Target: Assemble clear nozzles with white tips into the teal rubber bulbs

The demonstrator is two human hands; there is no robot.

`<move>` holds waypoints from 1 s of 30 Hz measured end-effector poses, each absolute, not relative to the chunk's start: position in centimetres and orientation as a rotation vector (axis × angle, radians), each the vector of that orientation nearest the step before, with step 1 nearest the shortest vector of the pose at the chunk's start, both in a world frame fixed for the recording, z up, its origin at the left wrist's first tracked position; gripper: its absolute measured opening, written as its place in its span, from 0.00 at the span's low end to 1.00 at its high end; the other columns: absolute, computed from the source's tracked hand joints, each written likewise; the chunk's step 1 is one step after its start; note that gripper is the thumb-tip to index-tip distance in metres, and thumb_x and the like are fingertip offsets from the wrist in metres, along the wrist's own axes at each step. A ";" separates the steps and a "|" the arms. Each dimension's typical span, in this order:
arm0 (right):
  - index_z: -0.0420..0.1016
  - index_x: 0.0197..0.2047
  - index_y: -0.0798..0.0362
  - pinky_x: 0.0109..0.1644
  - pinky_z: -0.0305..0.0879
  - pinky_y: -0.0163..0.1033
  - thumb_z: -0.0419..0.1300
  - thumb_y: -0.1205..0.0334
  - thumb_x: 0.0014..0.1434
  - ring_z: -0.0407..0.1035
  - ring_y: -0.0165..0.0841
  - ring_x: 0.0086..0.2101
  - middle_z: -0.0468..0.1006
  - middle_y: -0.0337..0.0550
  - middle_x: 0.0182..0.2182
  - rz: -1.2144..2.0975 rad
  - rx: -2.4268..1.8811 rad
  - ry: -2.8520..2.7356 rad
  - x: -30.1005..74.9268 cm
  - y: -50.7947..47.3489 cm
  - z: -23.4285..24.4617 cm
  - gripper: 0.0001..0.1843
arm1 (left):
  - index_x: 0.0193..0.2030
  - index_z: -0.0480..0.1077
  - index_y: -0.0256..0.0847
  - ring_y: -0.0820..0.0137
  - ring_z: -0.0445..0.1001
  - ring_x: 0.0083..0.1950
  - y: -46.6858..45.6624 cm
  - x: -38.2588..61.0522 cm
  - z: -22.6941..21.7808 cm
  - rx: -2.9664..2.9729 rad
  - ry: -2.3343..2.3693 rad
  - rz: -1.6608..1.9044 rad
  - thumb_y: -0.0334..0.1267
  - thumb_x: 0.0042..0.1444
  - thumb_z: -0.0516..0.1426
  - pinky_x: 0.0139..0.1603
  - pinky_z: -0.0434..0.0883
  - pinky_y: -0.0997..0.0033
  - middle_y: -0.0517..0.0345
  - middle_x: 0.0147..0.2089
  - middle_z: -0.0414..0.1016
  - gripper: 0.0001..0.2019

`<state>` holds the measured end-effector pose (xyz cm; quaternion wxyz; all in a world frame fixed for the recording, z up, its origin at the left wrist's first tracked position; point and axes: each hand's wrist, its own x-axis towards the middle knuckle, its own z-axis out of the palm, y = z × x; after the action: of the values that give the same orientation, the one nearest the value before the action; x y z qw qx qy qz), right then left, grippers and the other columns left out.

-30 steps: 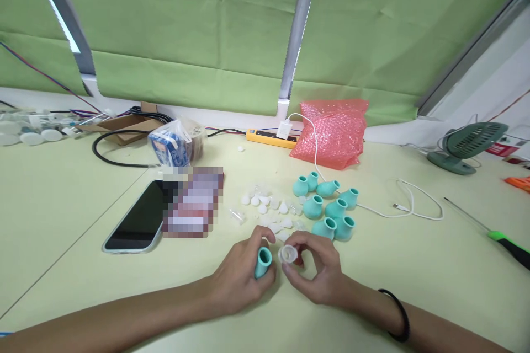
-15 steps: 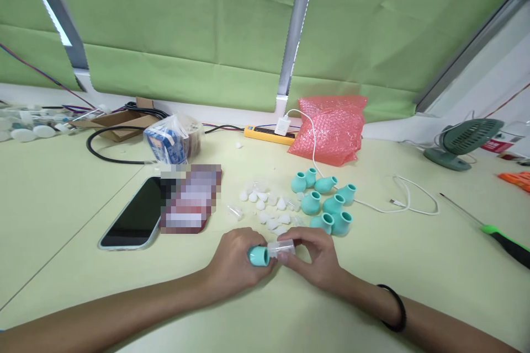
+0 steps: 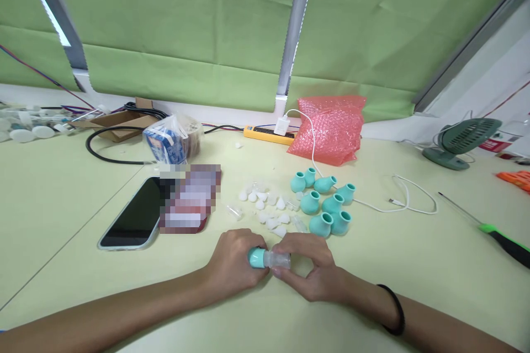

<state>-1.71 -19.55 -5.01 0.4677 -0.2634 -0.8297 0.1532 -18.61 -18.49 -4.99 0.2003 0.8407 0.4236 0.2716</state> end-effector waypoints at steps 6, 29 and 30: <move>0.68 0.35 0.54 0.25 0.60 0.33 0.58 0.66 0.49 0.64 0.28 0.21 0.71 0.38 0.20 0.283 -0.717 -2.070 -1.7 -19.7 -5.4 0.08 | 0.22 0.68 0.36 0.71 0.66 0.22 -18.6 -18.6 -5.3 2.396 1.180 0.836 0.33 0.42 0.54 0.23 0.59 0.75 0.57 0.20 0.69 0.04; 0.68 0.33 0.54 0.25 0.61 0.33 0.56 0.65 0.51 0.66 0.30 0.21 0.71 0.39 0.19 0.330 -0.762 -2.046 -1.7 -19.5 -4.6 0.05 | 0.27 0.55 0.39 0.76 0.58 0.22 -18.6 -18.7 -4.0 2.147 1.129 0.809 0.36 0.41 0.54 0.22 0.56 0.77 0.64 0.22 0.60 0.10; 0.67 0.35 0.53 0.26 0.62 0.32 0.56 0.65 0.51 0.66 0.30 0.22 0.72 0.38 0.20 0.322 -0.747 -2.057 -1.7 -19.6 -4.7 0.06 | 0.27 0.55 0.39 0.75 0.58 0.22 -18.7 -18.6 -4.0 2.199 1.144 0.762 0.37 0.41 0.54 0.22 0.55 0.77 0.64 0.22 0.61 0.10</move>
<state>-1.74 -19.59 -4.67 0.4485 -0.3017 -0.8312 0.1301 -18.64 -18.67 -3.96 0.2708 0.8163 0.4245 0.2829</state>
